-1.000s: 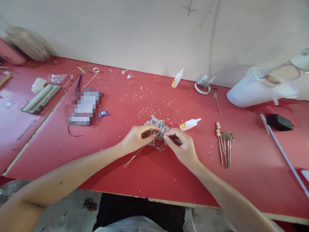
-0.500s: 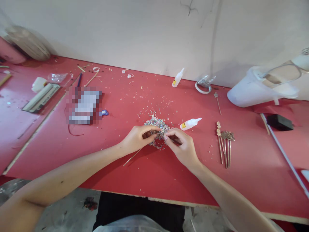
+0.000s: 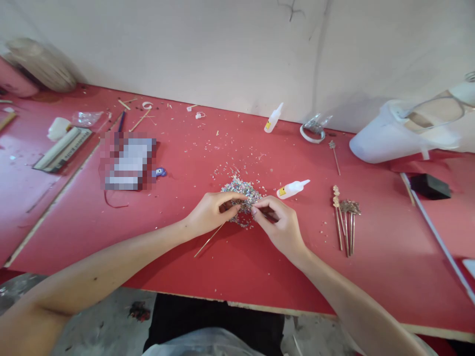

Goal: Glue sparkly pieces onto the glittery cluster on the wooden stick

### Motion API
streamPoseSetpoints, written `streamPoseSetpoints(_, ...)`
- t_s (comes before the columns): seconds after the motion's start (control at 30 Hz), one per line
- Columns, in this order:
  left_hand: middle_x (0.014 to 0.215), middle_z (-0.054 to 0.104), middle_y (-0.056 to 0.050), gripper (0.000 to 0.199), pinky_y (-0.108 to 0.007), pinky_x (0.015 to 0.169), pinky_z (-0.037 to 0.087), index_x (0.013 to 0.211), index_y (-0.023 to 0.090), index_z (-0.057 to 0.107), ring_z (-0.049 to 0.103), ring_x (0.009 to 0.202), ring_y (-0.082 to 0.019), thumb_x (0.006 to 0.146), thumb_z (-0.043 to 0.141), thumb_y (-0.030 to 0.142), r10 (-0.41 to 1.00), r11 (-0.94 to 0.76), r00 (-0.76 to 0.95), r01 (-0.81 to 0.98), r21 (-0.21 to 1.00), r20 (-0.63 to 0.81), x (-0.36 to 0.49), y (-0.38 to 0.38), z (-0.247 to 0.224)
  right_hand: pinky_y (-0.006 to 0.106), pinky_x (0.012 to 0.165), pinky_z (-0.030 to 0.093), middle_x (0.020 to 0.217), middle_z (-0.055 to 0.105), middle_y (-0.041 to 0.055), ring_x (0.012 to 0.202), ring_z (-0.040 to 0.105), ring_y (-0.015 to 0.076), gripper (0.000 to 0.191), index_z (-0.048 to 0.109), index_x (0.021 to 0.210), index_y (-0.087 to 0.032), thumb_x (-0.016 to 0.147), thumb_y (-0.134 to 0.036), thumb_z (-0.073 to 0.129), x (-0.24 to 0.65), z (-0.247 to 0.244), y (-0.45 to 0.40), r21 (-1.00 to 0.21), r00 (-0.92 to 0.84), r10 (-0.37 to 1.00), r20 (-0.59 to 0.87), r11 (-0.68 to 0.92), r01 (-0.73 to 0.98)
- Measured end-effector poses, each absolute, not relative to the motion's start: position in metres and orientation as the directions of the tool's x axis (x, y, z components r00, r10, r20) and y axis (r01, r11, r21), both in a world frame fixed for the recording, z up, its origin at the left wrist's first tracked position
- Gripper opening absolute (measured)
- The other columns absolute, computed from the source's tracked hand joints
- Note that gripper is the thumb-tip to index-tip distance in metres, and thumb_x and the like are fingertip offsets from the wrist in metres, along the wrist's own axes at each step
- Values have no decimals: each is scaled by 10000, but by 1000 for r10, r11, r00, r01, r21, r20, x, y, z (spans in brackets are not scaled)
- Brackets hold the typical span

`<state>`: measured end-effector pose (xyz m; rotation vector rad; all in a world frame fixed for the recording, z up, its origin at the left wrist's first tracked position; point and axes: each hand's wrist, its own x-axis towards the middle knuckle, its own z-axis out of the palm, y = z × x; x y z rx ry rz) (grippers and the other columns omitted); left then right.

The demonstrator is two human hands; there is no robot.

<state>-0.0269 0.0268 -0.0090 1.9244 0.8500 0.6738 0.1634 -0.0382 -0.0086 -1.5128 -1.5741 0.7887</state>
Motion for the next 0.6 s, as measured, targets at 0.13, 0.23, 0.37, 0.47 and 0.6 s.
streamPoseSetpoints(0.13, 849, 711, -20, 229, -194, 584, 501, 1061, 164, 657, 625, 664, -106, 859, 548, 156, 781, -366, 613, 294, 883, 119, -27, 26, -9, 269, 653, 509, 801, 622, 21, 717, 606, 147, 36, 592, 816, -206, 842, -229, 584, 163, -8, -38, -864, 31, 992, 119, 88, 496)
streamPoseSetpoints(0.23, 832, 709, -20, 231, -192, 565, 497, 1058, 163, 658, 618, 636, -103, 854, 552, 154, 782, -377, 609, 289, 880, 135, -27, 27, -10, 274, 661, 514, 811, 624, 27, 730, 611, 152, 36, 596, 823, -206, 845, -227, 578, 163, -6, -38, -864, 27, 993, 118, 89, 496)
streamPoseSetpoints(0.37, 812, 707, -14, 265, -191, 548, 500, 1095, 171, 647, 611, 600, -98, 846, 559, 156, 778, -391, 609, 283, 876, 151, -28, 27, -13, 277, 653, 518, 808, 627, 33, 729, 613, 157, 40, 601, 820, -206, 844, -228, 577, 163, -4, -38, -861, 29, 993, 117, 87, 502)
streamPoseSetpoints(0.47, 781, 701, -6, 299, -190, 560, 510, 1133, 171, 633, 615, 591, -95, 843, 562, 156, 774, -398, 615, 285, 872, 152, -28, 27, -15, 276, 652, 517, 810, 628, 32, 730, 613, 157, 39, 603, 821, -206, 842, -226, 577, 163, -4, -39, -859, 31, 992, 120, 88, 505)
streamPoseSetpoints(0.6, 795, 704, -12, 298, -193, 574, 517, 1125, 163, 639, 622, 598, -97, 836, 570, 155, 773, -425, 613, 309, 850, 164, -28, 26, -15, 270, 648, 516, 816, 623, 32, 724, 610, 153, 33, 601, 824, -206, 840, -224, 579, 163, -5, -39, -859, 28, 993, 117, 87, 504)
